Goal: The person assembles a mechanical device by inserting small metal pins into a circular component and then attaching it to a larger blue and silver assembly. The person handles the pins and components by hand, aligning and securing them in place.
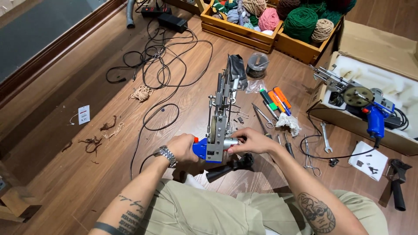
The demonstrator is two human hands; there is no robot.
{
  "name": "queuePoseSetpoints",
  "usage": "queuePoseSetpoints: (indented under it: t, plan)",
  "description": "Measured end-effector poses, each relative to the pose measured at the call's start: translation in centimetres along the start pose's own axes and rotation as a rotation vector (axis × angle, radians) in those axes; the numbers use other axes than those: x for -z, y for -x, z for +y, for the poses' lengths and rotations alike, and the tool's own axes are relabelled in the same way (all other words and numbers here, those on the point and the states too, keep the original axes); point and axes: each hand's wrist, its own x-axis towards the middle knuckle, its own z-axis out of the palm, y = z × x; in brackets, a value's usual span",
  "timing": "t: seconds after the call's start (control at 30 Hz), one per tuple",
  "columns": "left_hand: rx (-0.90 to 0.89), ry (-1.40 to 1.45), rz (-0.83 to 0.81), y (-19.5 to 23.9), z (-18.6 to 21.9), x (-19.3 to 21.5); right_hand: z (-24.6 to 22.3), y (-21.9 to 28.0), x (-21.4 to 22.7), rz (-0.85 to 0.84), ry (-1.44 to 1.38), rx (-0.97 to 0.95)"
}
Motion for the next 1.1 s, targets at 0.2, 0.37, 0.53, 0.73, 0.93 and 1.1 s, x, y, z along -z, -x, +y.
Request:
queuePoseSetpoints:
  t: [0.2, 0.37, 0.53, 0.73, 0.93, 1.1]
  plan:
    - [0.006, -0.028, 0.028, 1.5, 0.7, 0.6, 0.3, -0.6, 0.2, 0.107, -0.175, -0.044]
    - [-0.006, -0.005, 0.039, 2.3, 1.8, 0.9, 5.1, -4.0, 0.1, 0.269, -0.371, 0.022]
    - [-0.007, 0.02, 0.038, 2.8, 2.5, 0.7, 3.7, -5.3, -0.7, 0.397, -0.454, 0.001]
    - [0.01, 0.058, 0.033, 4.5, 3.3, 1.5, -0.5, -4.7, -1.0, 0.468, -0.51, 0.009]
    - [-0.006, 0.108, 0.038, 4.3, 3.4, 1.0, -4.4, -3.7, -1.6, 0.491, -0.571, -0.035]
    - [-0.019, 0.091, 0.032, 3.8, 3.3, 0.5, -3.9, -3.3, -1.4, 0.469, -0.557, -0.069]
